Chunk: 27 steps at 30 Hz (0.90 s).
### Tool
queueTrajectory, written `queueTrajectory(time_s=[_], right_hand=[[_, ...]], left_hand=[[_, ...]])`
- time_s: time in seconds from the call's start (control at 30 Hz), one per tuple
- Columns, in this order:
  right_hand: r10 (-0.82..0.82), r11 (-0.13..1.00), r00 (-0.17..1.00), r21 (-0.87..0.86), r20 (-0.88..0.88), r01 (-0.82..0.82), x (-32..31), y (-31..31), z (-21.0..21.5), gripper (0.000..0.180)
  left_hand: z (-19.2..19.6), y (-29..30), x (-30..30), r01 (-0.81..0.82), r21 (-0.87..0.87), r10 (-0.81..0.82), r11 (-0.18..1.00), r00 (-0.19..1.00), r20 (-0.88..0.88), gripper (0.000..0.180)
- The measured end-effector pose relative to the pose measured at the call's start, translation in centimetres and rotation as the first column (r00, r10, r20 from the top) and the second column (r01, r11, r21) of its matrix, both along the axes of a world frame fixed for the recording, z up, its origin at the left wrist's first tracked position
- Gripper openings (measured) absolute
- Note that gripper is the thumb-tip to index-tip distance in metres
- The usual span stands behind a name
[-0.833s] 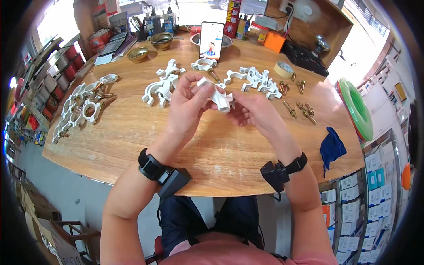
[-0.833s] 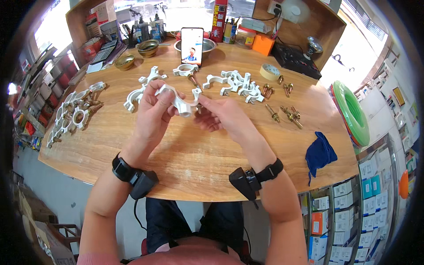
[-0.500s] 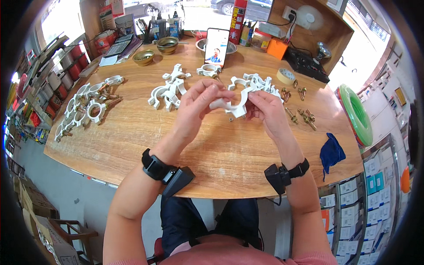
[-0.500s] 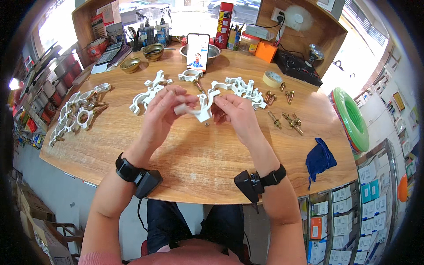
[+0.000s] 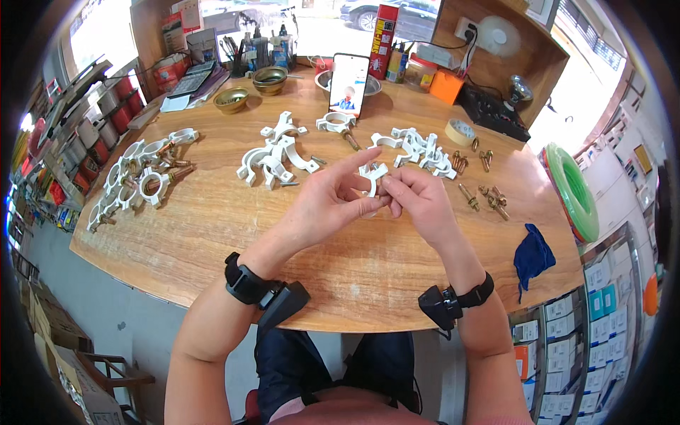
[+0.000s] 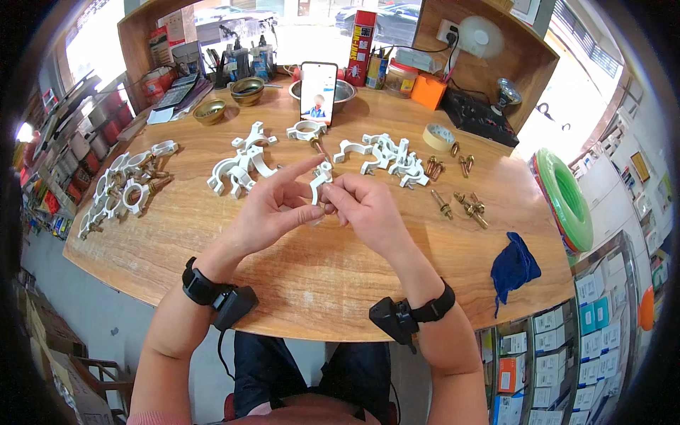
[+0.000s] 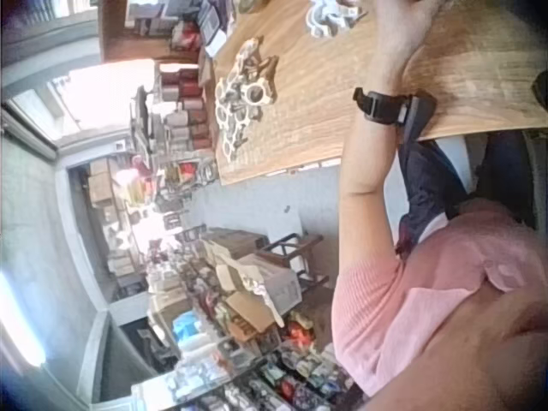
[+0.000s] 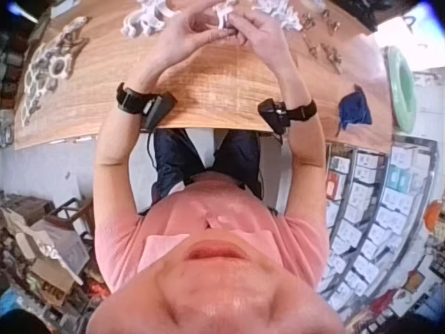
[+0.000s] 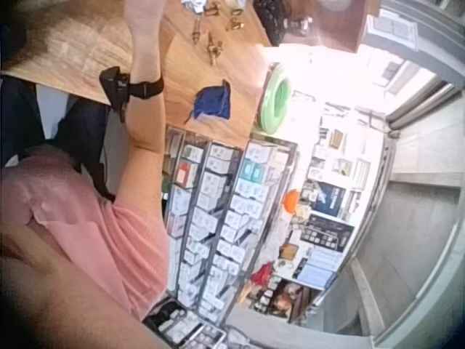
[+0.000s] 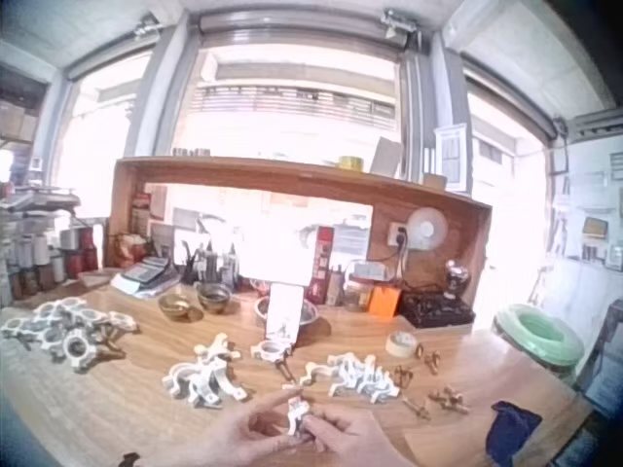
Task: The person assembles white plastic hardware components by hand, inserting brass bolts and securing them with nuts and washers at a wooden workstation.
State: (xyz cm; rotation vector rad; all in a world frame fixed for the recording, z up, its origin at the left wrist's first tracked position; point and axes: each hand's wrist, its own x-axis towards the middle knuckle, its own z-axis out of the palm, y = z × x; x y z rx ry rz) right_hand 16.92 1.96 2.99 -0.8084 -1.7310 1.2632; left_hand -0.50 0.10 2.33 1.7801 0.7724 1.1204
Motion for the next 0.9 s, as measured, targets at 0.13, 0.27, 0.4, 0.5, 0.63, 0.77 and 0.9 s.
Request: queueTrajectory(time_s=[0.13, 0.27, 0.4, 0.5, 0.63, 0.77, 0.9], right_hand=[[-0.188, 0.97, 0.976, 0.176, 0.11, 0.167, -0.3, -0.1, -0.3, 0.019], [-0.306, 0.916, 0.929, 0.331, 0.21, 0.227, -0.2, -0.5, -0.3, 0.019], [-0.28, 0.939, 0.957, 0.229, 0.074, 0.257, -0.1, -0.5, 0.1, 0.021], [-0.223, 0.969, 0.974, 0.117, 0.05, 0.216, -0.1, -0.6, 0.6, 0.022], [-0.256, 0.89, 0.967, 0.388, -0.011, 0.24, -0.4, -0.2, -0.4, 0.021], [-0.309, 0.899, 0.951, 0.315, -0.033, 0.303, -0.7, -0.7, 0.2, 0.019], [-0.3, 0.899, 0.951, 0.312, -0.07, 0.306, -0.4, -0.6, 0.3, 0.02]], left_hand=[[-0.3, 0.0, 0.5, -0.112, -0.087, 0.118, 0.99, 0.991, 0.069, 0.053], [-0.6, 0.0, 0.8, -0.135, -0.159, 0.155, 0.978, 0.98, 0.122, 0.047], [-1.1, 0.1, 0.5, -0.187, -0.118, 0.203, 0.975, 0.969, 0.138, 0.041], [-0.9, 0.1, 0.6, -0.221, -0.085, 0.23, 0.971, 0.967, 0.106, 0.041], [-1.0, 0.3, 0.6, -0.267, -0.131, 0.279, 0.955, 0.956, 0.09, 0.04], [-1.1, 0.4, 0.7, -0.261, -0.159, 0.273, 0.952, 0.96, 0.058, 0.043], [-1.0, 0.7, 0.6, -0.263, -0.15, 0.276, 0.953, 0.959, 0.067, 0.043]])
